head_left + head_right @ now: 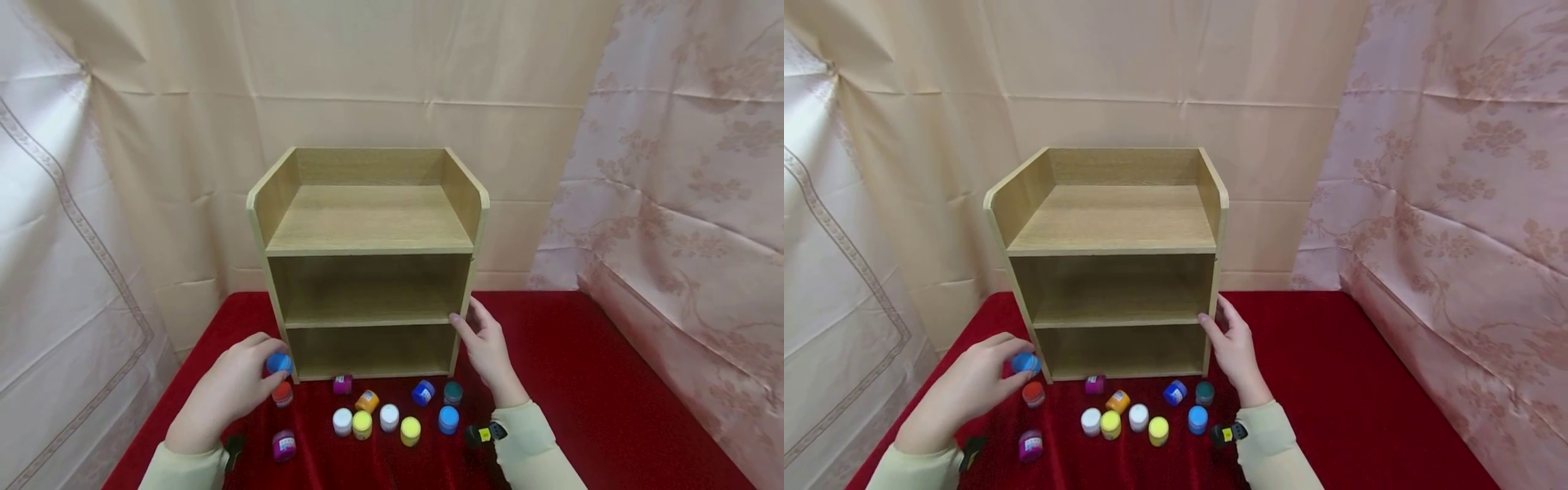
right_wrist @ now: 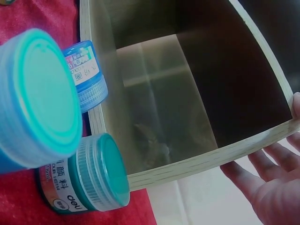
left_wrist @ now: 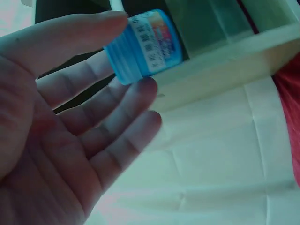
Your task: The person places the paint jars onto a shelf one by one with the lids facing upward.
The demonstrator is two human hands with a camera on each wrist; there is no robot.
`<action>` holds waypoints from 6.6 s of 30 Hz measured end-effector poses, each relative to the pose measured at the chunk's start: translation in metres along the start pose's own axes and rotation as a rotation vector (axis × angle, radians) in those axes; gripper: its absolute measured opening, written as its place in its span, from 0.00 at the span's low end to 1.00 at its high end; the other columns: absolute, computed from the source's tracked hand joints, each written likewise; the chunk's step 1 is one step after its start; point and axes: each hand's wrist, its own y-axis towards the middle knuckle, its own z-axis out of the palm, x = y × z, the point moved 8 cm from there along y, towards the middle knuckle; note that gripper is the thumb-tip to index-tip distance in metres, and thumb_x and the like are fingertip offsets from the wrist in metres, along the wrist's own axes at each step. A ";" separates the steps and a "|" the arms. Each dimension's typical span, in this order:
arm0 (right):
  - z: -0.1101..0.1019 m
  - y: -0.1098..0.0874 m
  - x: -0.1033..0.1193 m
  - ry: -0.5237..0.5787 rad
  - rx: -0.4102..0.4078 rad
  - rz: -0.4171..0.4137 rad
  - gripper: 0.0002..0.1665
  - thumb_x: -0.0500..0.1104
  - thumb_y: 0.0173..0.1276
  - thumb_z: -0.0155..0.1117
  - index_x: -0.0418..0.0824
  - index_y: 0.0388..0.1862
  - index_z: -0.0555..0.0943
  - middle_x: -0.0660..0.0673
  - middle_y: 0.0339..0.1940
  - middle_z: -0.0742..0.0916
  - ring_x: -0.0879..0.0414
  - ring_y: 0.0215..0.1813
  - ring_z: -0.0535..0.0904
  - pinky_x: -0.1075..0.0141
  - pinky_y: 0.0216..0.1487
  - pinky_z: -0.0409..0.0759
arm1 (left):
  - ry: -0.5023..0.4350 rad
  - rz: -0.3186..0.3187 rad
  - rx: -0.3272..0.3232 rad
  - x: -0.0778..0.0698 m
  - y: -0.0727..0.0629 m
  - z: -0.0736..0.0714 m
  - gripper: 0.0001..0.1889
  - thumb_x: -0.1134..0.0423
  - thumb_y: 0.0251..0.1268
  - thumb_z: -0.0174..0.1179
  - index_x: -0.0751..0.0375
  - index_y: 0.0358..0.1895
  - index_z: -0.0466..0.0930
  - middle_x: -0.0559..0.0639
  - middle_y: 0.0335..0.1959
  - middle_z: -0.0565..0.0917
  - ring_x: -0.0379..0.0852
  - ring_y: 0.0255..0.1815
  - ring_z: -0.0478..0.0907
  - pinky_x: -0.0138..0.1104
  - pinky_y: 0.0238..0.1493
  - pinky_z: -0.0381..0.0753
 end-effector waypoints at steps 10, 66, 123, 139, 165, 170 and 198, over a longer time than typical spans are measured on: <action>0.005 -0.005 0.016 -0.006 0.018 0.035 0.31 0.35 0.76 0.62 0.36 0.75 0.69 0.33 0.65 0.81 0.42 0.63 0.78 0.71 0.55 0.78 | 0.048 0.192 -0.142 -0.046 0.016 -0.035 0.20 0.65 0.48 0.80 0.62 0.47 0.85 0.51 0.41 0.83 0.47 0.37 0.82 0.41 0.39 0.87; 0.000 0.000 0.000 -0.027 -0.003 -0.011 0.31 0.43 0.76 0.64 0.43 0.75 0.70 0.39 0.64 0.81 0.45 0.62 0.79 0.64 0.55 0.81 | 0.306 0.045 0.047 -0.084 0.174 -0.131 0.11 0.76 0.58 0.42 0.60 0.28 0.72 0.54 0.24 0.72 0.51 0.31 0.69 0.40 0.32 0.67; -0.005 0.003 0.027 -0.130 -0.047 -0.084 0.35 0.40 0.71 0.69 0.48 0.76 0.72 0.40 0.64 0.82 0.41 0.62 0.81 0.48 0.51 0.83 | 0.055 0.360 -0.632 -0.099 0.061 -0.126 0.15 0.59 0.62 0.70 0.65 0.47 0.85 0.57 0.43 0.87 0.57 0.42 0.82 0.50 0.42 0.82; -0.004 0.005 0.026 -0.142 -0.006 -0.073 0.36 0.41 0.72 0.68 0.52 0.77 0.70 0.42 0.68 0.80 0.41 0.66 0.78 0.50 0.54 0.81 | 0.001 0.070 -0.435 -0.026 0.019 -0.054 0.15 0.58 0.60 0.72 0.60 0.48 0.85 0.54 0.45 0.86 0.54 0.44 0.82 0.50 0.40 0.83; -0.001 0.003 0.034 -0.170 -0.004 -0.028 0.37 0.36 0.73 0.66 0.46 0.78 0.68 0.37 0.70 0.78 0.37 0.66 0.77 0.45 0.55 0.81 | -0.044 -0.348 0.304 0.066 0.011 0.040 0.21 0.53 0.59 0.72 0.66 0.48 0.85 0.54 0.37 0.86 0.47 0.32 0.80 0.45 0.33 0.81; 0.002 -0.004 0.057 -0.176 0.002 -0.036 0.35 0.33 0.73 0.64 0.38 0.77 0.67 0.33 0.69 0.77 0.33 0.66 0.76 0.43 0.55 0.80 | -0.064 -0.384 0.331 0.079 0.011 0.056 0.19 0.55 0.58 0.72 0.69 0.44 0.84 0.54 0.31 0.84 0.46 0.28 0.78 0.43 0.30 0.79; -0.002 0.002 0.031 -0.159 -0.003 -0.026 0.37 0.38 0.73 0.66 0.46 0.78 0.67 0.38 0.70 0.78 0.37 0.66 0.77 0.45 0.54 0.81 | -0.019 -0.411 0.397 0.081 0.005 0.088 0.16 0.54 0.52 0.74 0.54 0.17 0.78 0.49 0.15 0.75 0.44 0.19 0.67 0.38 0.21 0.66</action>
